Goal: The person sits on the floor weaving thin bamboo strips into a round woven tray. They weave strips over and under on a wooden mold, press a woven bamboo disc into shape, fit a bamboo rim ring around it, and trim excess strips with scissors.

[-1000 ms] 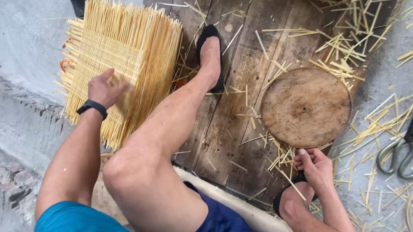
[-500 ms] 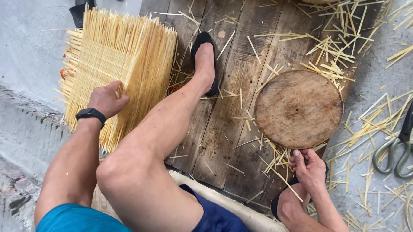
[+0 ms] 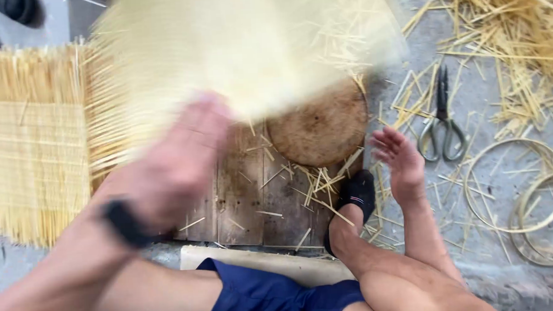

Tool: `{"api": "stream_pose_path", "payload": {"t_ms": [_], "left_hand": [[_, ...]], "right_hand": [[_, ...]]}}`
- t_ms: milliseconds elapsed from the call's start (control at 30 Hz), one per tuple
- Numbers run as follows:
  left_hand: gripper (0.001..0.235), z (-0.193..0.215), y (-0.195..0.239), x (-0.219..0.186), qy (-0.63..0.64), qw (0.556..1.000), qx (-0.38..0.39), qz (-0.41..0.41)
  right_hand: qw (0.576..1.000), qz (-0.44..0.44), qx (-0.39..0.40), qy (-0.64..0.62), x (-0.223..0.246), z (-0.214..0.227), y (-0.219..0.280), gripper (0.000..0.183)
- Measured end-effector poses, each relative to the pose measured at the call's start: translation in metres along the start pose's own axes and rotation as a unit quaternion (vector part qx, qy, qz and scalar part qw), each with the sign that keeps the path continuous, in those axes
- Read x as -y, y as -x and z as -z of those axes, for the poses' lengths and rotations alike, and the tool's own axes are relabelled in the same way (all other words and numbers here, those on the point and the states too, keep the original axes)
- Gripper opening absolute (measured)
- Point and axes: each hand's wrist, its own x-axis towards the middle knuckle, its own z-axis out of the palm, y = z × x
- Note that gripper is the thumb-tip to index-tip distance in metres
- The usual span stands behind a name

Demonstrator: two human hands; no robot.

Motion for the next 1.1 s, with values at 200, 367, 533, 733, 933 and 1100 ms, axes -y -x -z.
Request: {"api": "stream_pose_path", "payload": {"t_ms": [200,367,533,733,933,1100], "left_hand": [[0.055,-0.207,0.070,-0.086,0.148,0.959,0.210,-0.122],[0.056,-0.255,0.088,-0.078,0.197,0.949,0.242,-0.044],[0.084,-0.263,0.054,-0.033,0.138,0.936,0.212,0.243],[0.091,-0.288,0.063,-0.025,0.123,0.916,0.240,0.297],[0.092,-0.283,0.061,-0.027,0.134,0.917,0.233,0.294],[0.091,-0.276,0.067,-0.019,0.132,0.916,0.228,0.301]], "right_hand": [[0.855,-0.133,0.154,-0.477,-0.056,0.029,-0.027,0.046],[0.941,-0.229,0.054,-0.243,-0.081,0.023,-0.050,0.025],[0.947,-0.216,0.052,-0.233,-0.087,0.036,-0.058,0.028],[0.973,-0.041,-0.184,0.131,-0.045,0.053,-0.032,0.032],[0.946,0.126,-0.045,0.297,-0.027,-0.030,-0.016,0.057],[0.941,0.126,-0.046,0.309,-0.031,-0.062,-0.016,0.074]]}}
